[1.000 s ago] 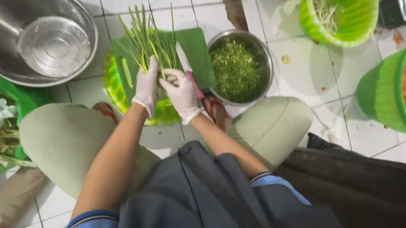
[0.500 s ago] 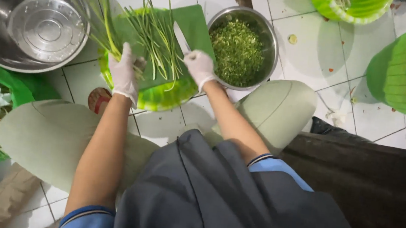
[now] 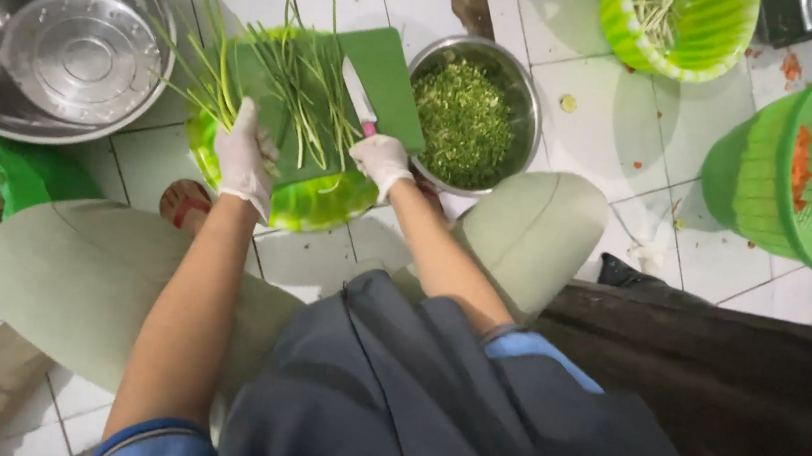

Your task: Chopping green onions into small pieces on a cutting board using a knife in a food preparation area.

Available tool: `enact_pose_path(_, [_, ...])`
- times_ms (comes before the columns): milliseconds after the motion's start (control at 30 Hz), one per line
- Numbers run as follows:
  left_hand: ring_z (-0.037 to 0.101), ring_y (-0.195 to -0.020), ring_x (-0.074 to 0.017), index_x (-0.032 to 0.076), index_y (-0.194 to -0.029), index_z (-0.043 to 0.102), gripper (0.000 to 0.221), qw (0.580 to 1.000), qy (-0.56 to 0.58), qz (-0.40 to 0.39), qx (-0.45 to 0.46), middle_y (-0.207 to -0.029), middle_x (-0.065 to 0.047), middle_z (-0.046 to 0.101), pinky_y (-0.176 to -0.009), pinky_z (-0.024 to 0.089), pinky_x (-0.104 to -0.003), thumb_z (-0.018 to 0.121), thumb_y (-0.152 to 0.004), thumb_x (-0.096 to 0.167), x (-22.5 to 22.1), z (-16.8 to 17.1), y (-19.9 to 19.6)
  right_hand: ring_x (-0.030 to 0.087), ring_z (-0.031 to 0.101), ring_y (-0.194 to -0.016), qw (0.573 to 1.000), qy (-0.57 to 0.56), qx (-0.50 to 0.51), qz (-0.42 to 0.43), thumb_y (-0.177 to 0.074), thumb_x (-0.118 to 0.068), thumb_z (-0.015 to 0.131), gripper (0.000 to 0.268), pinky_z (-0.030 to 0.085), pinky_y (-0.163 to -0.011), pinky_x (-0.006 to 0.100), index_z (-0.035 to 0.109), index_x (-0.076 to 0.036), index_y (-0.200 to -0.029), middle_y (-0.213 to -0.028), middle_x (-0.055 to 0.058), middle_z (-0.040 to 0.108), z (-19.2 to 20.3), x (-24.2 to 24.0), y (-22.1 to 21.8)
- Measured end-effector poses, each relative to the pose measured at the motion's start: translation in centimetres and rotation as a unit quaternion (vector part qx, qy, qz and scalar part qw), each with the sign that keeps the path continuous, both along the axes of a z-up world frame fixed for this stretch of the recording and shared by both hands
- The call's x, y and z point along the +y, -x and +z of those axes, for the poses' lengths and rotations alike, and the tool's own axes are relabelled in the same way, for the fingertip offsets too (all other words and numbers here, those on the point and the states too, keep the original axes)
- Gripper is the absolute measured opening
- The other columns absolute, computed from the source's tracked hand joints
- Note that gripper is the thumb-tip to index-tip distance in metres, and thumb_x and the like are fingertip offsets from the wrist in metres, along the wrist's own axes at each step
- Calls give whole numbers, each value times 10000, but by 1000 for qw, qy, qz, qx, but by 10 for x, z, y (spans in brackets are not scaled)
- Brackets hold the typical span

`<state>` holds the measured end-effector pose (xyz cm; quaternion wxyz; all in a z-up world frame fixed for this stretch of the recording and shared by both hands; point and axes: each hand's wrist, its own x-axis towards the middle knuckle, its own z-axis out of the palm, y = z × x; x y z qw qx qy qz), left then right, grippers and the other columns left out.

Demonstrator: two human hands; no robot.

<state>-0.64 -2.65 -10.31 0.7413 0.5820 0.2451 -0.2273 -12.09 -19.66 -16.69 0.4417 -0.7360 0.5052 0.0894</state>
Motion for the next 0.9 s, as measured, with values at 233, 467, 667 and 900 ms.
enact_pose_path(233, [566,-432,-134,91,-798,539,309,996,80,-30,25,-590,-48,573,-374,496,-254,663,-820,373,-21,20,21,41,554,-483,946,-194,-233,-117,-716,-113,676,274,464,-392,106,625,21,-951,-660,60,624,127,23,9])
enact_pose_path(467, [720,-720,-260,94,-1011,482,405,984,151,-96,11,-895,-136,707,-591,621,-411,651,-826,411,-23,34,24,112,602,-468,945,-133,-295,-42,-734,-76,684,235,543,-383,199,642,31,-940,-723,152,663,119,72,-6])
enact_pose_path(667, [632,-700,-194,34,-1133,403,625,995,50,-86,8,-901,-121,590,-580,583,-348,696,-723,405,-16,37,19,106,619,-549,951,-61,-298,64,-773,-88,676,172,545,-471,199,683,-51,-940,-974,128,695,120,78,-14])
enact_pose_path(900, [503,-407,-69,11,-1442,130,998,994,103,-9,41,-595,-20,531,-324,411,-211,745,-707,291,-2,67,9,44,556,-539,975,-51,-200,84,-842,-221,613,186,487,-486,132,680,-81,-945,-766,35,687,149,50,-36])
